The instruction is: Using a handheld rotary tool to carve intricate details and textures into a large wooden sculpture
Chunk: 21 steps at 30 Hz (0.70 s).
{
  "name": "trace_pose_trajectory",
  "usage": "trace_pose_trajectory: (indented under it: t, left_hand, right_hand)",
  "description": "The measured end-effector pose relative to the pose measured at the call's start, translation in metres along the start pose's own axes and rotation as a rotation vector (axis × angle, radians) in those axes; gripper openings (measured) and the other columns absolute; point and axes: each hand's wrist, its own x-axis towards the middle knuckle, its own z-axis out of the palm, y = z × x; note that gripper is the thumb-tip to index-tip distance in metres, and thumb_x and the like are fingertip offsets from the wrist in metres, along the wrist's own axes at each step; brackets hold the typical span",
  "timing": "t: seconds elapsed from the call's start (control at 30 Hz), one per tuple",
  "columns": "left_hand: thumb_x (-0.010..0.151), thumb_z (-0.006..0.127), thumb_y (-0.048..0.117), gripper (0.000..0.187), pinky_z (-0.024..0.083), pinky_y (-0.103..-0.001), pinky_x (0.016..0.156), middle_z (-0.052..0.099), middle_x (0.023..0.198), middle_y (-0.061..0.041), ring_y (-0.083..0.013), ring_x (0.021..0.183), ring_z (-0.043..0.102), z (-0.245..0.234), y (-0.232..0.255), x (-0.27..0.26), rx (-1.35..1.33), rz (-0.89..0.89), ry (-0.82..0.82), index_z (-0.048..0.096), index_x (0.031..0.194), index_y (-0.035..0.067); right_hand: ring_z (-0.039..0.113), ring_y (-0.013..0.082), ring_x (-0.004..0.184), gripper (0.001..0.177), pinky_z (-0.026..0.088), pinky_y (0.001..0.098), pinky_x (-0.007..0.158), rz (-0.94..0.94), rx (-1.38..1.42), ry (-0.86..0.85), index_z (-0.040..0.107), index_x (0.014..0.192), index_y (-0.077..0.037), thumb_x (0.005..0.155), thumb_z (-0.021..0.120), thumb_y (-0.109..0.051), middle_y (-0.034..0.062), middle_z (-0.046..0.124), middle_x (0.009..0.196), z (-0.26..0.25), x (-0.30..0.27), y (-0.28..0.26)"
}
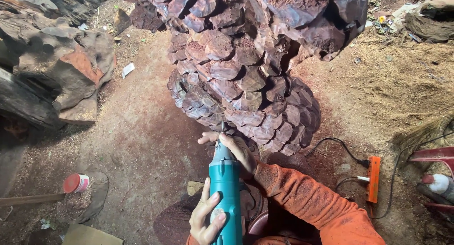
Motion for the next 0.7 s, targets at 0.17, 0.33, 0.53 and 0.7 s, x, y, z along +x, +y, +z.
trace_pose_trajectory:
  t: [0.17,0.33,0.53,0.7]
  left_hand:
    - [0.099,0.068,0.014,0.031,0.055,-0.073,0.111,0.061,0.129,-0.025,-0.0641,0.127,0.058,-0.001,0.002,-0.003,-0.006,-0.024,-0.012,0.062,0.128,0.014]
    - [0.100,0.065,0.009,0.027,0.057,-0.073,0.109,0.062,0.126,-0.026,-0.0664,0.125,0.058,0.000,0.001,-0.009,-0.005,-0.001,0.012,0.063,0.126,0.012]
    - [0.095,0.075,0.017,0.040,0.058,-0.066,0.111,0.061,0.135,-0.019,-0.0629,0.131,0.056,-0.008,0.000,-0.029,0.009,-0.075,-0.034,0.061,0.131,0.019]
    - [0.100,0.066,0.013,0.027,0.058,-0.071,0.107,0.062,0.129,-0.026,-0.0664,0.123,0.059,-0.008,-0.013,-0.019,0.013,0.042,-0.033,0.060,0.126,0.012]
  right_hand:
    - [0.053,0.0276,0.143,0.051,0.031,0.0387,0.123,-0.056,0.020,-0.026,0.067,0.118,-0.004,0.109,0.029,-0.036,0.0131,0.071,0.131,-0.002,-0.001,0.009]
    - [0.053,0.0235,0.142,0.058,0.030,0.0370,0.123,-0.058,-0.094,-0.023,0.071,0.121,-0.006,0.107,0.024,-0.039,0.0105,0.069,0.135,0.000,-0.005,0.000]
    - [0.057,0.0292,0.140,0.052,0.035,0.0421,0.122,-0.112,-0.075,-0.040,0.069,0.120,-0.004,0.109,0.032,-0.038,0.0117,0.071,0.130,-0.002,-0.006,0.009]
    - [0.055,0.0250,0.140,0.056,0.034,0.0375,0.121,-0.060,-0.078,-0.061,0.069,0.124,-0.005,0.107,0.029,-0.040,0.0125,0.070,0.134,-0.005,-0.002,0.015]
